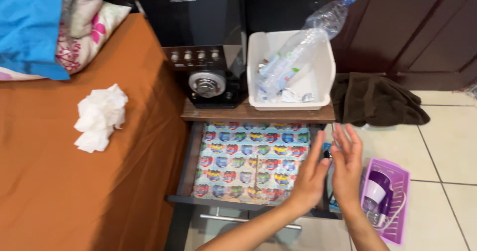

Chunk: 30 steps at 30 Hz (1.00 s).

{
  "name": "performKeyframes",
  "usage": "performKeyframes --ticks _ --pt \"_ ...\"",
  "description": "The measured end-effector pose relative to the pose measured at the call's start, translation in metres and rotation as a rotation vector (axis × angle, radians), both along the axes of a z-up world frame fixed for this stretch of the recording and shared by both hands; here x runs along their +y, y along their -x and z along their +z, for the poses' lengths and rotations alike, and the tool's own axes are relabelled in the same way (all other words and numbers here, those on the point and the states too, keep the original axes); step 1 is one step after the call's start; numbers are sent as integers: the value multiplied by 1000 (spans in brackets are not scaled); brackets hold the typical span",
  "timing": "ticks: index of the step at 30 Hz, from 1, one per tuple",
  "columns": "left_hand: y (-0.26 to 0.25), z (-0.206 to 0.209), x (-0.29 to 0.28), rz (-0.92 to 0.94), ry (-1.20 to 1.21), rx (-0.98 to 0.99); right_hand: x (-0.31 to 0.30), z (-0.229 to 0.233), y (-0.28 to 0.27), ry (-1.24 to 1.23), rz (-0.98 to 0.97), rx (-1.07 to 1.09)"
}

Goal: The person opens a bedside drawer, removes two plastic baskets and a folded cloth, wipes the interior of the drawer with a tissue, and then places the cloth back inside. The baskets are set aside on the floor during cleaning.

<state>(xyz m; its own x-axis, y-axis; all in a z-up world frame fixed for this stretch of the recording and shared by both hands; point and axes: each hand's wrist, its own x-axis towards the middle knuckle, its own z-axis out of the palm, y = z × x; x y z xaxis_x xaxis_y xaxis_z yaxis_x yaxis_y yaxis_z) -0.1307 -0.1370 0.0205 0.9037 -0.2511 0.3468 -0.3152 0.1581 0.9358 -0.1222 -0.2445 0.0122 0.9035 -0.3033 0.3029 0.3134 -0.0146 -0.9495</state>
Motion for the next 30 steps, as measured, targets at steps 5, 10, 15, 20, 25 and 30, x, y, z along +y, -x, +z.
performKeyframes --ticks 5,10,15,20,25,30 --pt "-6 -5 84 73 10 58 69 2 -9 -27 106 38" --pt "-11 -3 148 175 167 166 126 -11 -23 3 170 10" --pt "-13 7 189 337 293 145 169 -6 -37 -14 217 0" --pt "-21 13 223 525 414 77 223 19 -56 -51 298 -139" --pt "-9 45 263 821 300 -197 298 50 -73 -152 432 -215" --pt "-13 86 297 1197 218 -307 363 73 -94 -215 550 -200"
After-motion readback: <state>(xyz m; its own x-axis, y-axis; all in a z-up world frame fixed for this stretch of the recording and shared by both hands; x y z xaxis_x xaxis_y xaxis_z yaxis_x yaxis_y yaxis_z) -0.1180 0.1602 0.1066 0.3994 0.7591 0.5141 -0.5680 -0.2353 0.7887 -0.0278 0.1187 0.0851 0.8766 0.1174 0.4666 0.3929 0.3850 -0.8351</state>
